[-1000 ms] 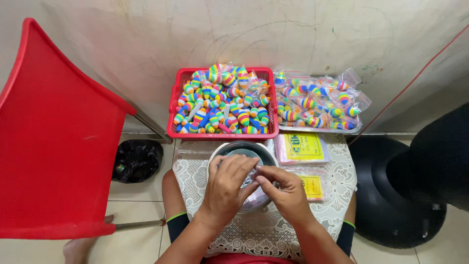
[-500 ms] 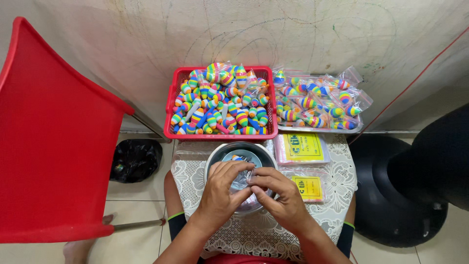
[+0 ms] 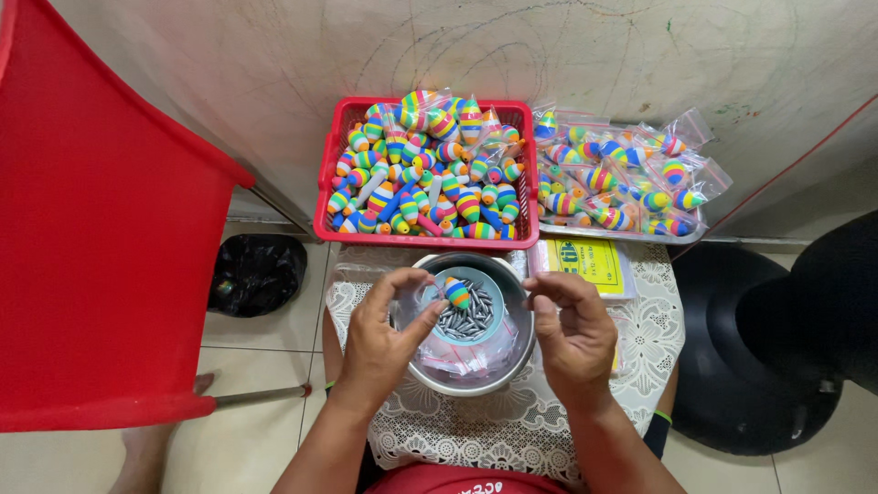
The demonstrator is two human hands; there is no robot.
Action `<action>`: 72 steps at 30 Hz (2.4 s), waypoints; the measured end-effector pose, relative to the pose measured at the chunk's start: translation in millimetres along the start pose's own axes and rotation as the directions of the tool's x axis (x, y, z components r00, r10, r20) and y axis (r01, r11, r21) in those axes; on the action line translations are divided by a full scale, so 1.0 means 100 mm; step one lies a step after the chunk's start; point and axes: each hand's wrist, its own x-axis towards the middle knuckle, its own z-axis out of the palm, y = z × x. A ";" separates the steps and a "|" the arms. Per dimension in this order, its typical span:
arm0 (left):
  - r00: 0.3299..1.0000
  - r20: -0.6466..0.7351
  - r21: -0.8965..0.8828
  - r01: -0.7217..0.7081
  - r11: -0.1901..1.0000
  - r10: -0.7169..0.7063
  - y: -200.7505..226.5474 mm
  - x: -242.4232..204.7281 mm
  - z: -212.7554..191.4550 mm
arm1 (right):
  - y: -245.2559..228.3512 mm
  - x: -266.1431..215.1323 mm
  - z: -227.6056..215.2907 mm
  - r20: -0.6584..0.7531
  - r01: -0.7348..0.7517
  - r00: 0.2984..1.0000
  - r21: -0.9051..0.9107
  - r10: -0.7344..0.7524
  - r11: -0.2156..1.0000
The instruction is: The person picks up small, colorful, spiral-patterned objects from a red tray and places them into individual clear plastic bags, using their hands to open each bag and slide the object inside.
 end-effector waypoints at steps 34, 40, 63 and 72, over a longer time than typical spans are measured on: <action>0.979 -0.069 0.246 -0.172 0.954 0.194 -0.05 0.01 0.05 | -0.01 0.36 0.13 0.608 0.372 0.784 -0.626 0.130 0.685; 0.894 0.006 0.331 -0.425 0.842 0.448 0.07 0.08 0.34 | -0.08 0.28 -0.15 0.099 -0.185 0.971 -0.254 0.216 0.949; 0.825 -0.047 0.379 -0.507 0.774 0.564 0.32 0.05 0.54 | -0.22 0.17 -0.14 0.041 -0.001 0.999 -0.009 0.001 1.000; 0.806 -0.031 0.385 -0.536 0.751 0.592 0.36 0.05 0.52 | -0.18 0.13 -0.25 0.000 0.020 1.000 -0.040 -0.020 0.999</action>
